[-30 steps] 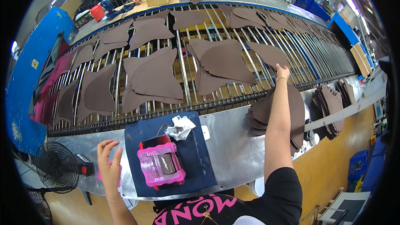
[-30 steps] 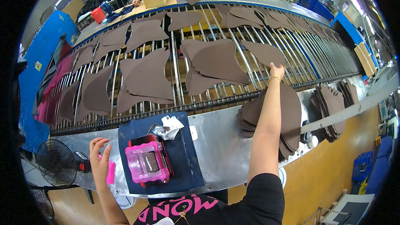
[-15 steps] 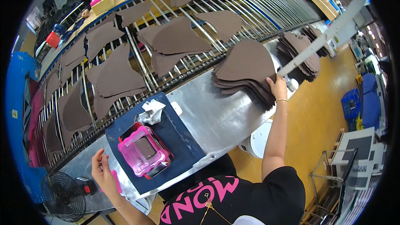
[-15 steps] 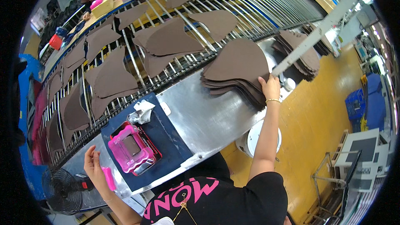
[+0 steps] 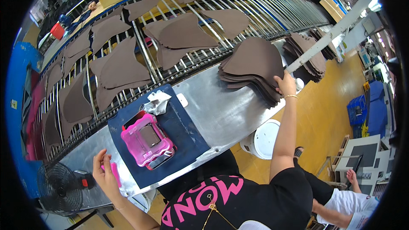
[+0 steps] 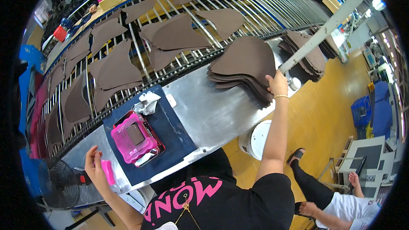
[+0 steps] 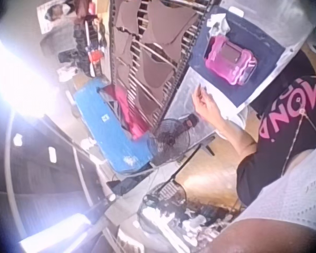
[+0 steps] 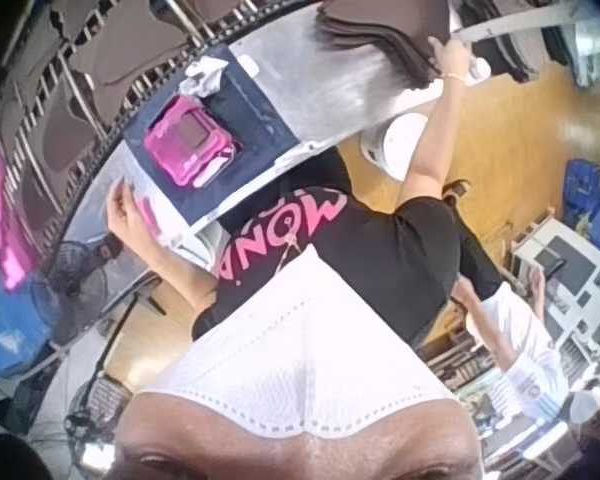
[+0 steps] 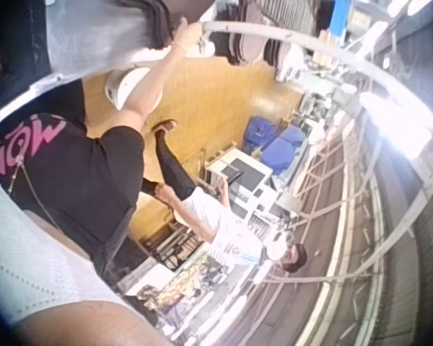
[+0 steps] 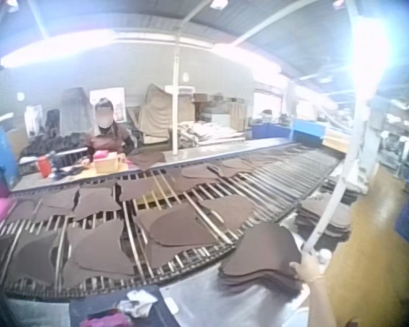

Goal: The person repeatedly picks brown fabric pieces from a conveyor belt and stacks them on a table. The person handles each piece individually, placing them in a growing pile on the work surface.

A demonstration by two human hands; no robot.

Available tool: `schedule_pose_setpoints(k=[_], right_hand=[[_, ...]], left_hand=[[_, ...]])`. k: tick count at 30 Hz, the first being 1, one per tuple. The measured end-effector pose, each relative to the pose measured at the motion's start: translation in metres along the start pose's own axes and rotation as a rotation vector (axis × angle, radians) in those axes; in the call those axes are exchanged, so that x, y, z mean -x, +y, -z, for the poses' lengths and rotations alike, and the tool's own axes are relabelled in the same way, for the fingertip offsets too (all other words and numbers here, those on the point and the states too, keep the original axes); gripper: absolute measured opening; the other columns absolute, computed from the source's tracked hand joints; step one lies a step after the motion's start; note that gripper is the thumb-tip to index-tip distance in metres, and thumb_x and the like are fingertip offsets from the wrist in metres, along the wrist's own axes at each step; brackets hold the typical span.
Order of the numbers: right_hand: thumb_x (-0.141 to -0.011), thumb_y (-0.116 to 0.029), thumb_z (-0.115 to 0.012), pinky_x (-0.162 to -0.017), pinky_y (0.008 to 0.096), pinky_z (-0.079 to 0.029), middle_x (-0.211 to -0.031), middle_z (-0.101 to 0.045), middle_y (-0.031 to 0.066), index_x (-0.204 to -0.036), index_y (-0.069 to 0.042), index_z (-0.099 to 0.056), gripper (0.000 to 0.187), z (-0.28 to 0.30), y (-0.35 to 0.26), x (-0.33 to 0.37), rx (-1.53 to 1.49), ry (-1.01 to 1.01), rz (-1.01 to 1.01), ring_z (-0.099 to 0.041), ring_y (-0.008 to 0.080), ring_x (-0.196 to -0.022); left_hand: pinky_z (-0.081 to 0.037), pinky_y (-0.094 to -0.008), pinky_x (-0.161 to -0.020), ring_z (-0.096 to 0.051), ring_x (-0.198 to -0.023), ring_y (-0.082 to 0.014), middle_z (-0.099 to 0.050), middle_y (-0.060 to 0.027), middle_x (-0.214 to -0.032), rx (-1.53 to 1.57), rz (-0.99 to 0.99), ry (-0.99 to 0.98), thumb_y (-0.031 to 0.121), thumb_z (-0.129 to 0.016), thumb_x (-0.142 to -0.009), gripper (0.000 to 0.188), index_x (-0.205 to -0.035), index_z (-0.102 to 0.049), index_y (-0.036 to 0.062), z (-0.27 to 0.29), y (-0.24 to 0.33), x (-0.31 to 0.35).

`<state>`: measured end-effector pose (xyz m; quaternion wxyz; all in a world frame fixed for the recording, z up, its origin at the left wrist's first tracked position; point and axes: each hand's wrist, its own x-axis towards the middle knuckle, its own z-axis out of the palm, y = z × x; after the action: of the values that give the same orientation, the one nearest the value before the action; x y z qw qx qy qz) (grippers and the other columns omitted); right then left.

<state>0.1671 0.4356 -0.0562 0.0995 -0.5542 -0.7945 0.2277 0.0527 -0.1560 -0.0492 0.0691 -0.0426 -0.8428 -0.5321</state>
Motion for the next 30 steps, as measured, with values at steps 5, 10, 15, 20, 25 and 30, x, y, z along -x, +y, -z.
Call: schedule_pose_setpoints(k=[5,10,15,20,25,30], right_hand=[[-0.095,-0.017,-0.053,-0.041,0.0255,-0.049,-0.063,-0.063,0.0124,-0.123,-0.002,-0.053,0.032,0.033,-0.018,0.026,0.047,0.174,0.497,-0.062,0.0169,-0.046],[-0.096,-0.013,-0.052,-0.044,0.0227,-0.049,-0.066,-0.064,0.0088,-0.111,-0.001,-0.06,0.021,0.066,-0.097,0.105,-0.466,0.129,0.694,-0.062,0.0141,-0.048],[-0.095,-0.012,-0.054,-0.044,0.0212,-0.049,-0.078,-0.064,0.0073,-0.116,0.003,-0.054,0.026,0.032,-0.147,0.159,-0.966,-0.314,0.877,-0.062,0.0128,-0.052],[-0.096,-0.01,-0.052,-0.047,0.0219,-0.051,-0.076,-0.062,0.0062,-0.114,0.002,-0.053,0.022,-0.031,-0.182,0.207,-1.195,-0.747,0.906,-0.063,0.0128,-0.058],[-0.078,-0.014,-0.075,-0.061,0.0242,-0.046,-0.071,-0.064,0.0077,-0.096,-0.002,-0.063,0.025,-0.097,-0.195,0.223,-0.815,-0.697,1.189,-0.057,0.0134,-0.063],[-0.071,-0.017,-0.08,-0.063,0.0295,-0.048,-0.073,-0.066,0.0072,-0.09,-0.003,-0.067,0.027,-0.125,-0.203,0.248,-0.764,-0.626,1.32,-0.061,0.0203,-0.066]], left_hand=[[-0.042,-0.0227,-0.074,-0.055,-0.083,-0.0098,-0.059,-0.0031,-0.089,0.05,-0.014,0.016,0.004,-0.058,-0.09,0.016,-0.105,-0.063,-0.0007,-0.012,0.015,-0.005],[-0.041,-0.0302,-0.087,-0.054,-0.101,-0.0165,-0.057,-0.0062,-0.11,-0.036,-0.205,-0.034,0.014,-0.064,-0.088,0.03,-0.116,-0.061,0.0031,-0.042,0.046,-0.02],[-0.036,-0.0375,-0.102,-0.047,-0.12,-0.0245,-0.046,-0.0101,-0.131,0.221,-0.217,-0.029,0.027,-0.069,-0.085,0.056,-0.134,-0.048,0.007,-0.058,0.064,-0.031],[-0.049,-0.0203,-0.054,-0.063,-0.064,-0.0131,-0.065,-0.009,-0.089,0.646,0.02,-0.157,0.018,-0.057,-0.094,0.024,-0.109,-0.057,-0.0016,0.002,0.063,-0.026],[-0.042,-0.0185,-0.049,-0.056,-0.054,-0.0087,-0.061,-0.0038,-0.069,0.173,-0.11,0.171,0.018,-0.058,-0.094,0.021,-0.1,-0.063,-0.0017,0.066,0.064,-0.017],[-0.043,-0.0181,-0.054,-0.057,-0.057,-0.0075,-0.062,-0.0038,-0.065,0.039,-0.088,0.294,0.018,-0.06,-0.093,0.022,-0.101,-0.065,-0.0021,0.097,0.065,-0.003]])
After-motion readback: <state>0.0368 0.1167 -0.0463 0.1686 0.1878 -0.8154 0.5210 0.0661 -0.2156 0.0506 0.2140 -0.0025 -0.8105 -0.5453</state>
